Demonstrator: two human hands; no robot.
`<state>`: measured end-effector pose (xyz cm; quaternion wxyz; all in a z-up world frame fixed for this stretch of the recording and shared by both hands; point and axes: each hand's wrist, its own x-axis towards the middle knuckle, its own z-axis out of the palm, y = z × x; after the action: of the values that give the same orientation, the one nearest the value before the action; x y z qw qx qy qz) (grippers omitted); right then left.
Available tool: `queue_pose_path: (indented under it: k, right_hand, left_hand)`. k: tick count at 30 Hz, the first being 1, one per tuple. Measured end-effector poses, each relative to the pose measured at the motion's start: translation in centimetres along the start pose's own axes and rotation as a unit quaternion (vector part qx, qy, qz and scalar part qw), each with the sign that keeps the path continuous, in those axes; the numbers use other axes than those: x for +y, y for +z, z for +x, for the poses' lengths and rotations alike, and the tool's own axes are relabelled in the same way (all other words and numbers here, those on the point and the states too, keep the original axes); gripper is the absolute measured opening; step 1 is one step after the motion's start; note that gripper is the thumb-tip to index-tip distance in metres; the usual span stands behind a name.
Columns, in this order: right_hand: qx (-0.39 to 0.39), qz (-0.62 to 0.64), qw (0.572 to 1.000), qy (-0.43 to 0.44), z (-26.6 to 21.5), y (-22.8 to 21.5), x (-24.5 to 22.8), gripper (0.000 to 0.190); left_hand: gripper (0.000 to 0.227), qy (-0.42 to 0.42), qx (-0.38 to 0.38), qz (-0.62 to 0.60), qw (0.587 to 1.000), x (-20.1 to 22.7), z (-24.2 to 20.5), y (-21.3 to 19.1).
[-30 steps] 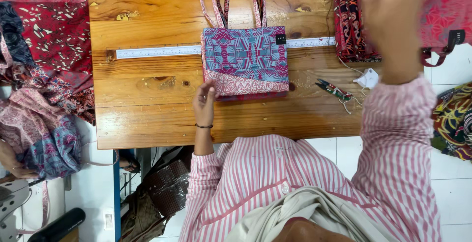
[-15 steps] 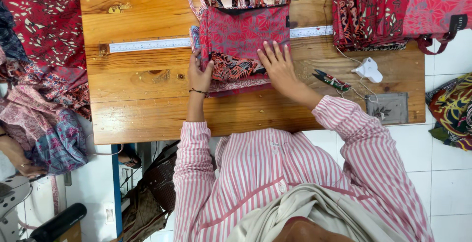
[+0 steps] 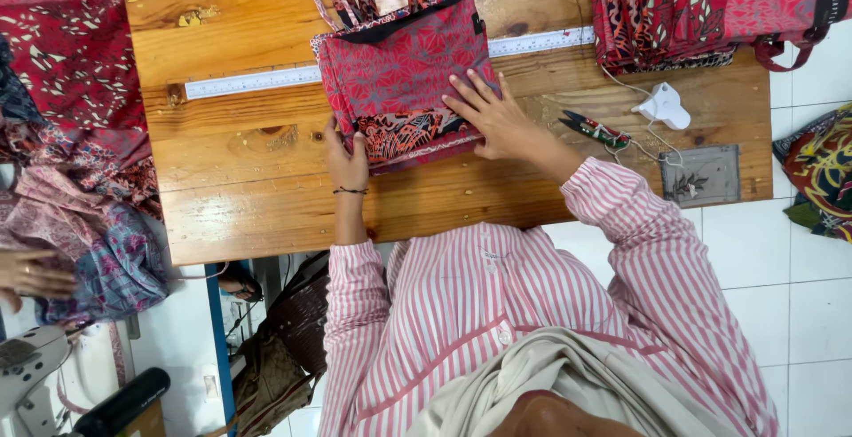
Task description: The person folds multiple patterned fabric tote bags on a wooden table, aligning edges and smoothing surfaces. The person places the folded bags into a cardboard box and continues folding additional bags.
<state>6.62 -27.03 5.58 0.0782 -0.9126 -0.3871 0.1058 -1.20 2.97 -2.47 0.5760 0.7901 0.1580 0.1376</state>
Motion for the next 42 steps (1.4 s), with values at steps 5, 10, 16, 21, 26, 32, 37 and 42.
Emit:
queue_pose_path:
  k: [5,10,16,21,26,32,37,42]
  right_hand:
    - [0.094,-0.034,0.995,-0.014,0.9,-0.7,0.5,0.059]
    - [0.196,-0.078,0.977,-0.025,-0.3,0.6,-1.4,0.047]
    - [0.195,-0.052,0.979,-0.033,-3.9,-0.7,-1.6,0.066]
    - [0.287,0.281,0.912,0.087,-6.7,-4.9,7.7,0.048]
    - [0.515,-0.035,0.806,0.291,-6.6,-9.8,23.1,0.028]
    - [0.449,-0.093,0.797,0.393,-8.6,-9.6,29.6,0.021]
    - [0.424,-0.191,0.818,0.339,-7.6,-7.5,29.3,0.034]
    - [0.375,-0.179,0.823,0.387,-6.6,-8.2,31.3,0.021]
  left_hand:
    - [0.089,0.258,-0.025,0.273,0.926,8.0,-2.6,0.7]
    - [0.074,0.244,-0.132,0.438,0.855,8.2,-1.2,0.0]
    - [0.051,0.366,-0.135,0.413,0.823,4.3,-4.9,-0.1]
    - [0.040,0.253,-0.225,0.381,0.860,6.7,-5.0,-1.1]
    - [0.036,0.246,-0.203,0.309,0.896,9.2,-2.4,2.2]
    - [0.064,0.304,-0.217,0.346,0.861,7.2,-2.1,7.6]
    - [0.066,0.295,-0.219,0.352,0.861,5.6,-2.2,7.6]
    - [0.065,0.296,-0.215,0.340,0.866,5.8,-2.3,7.9]
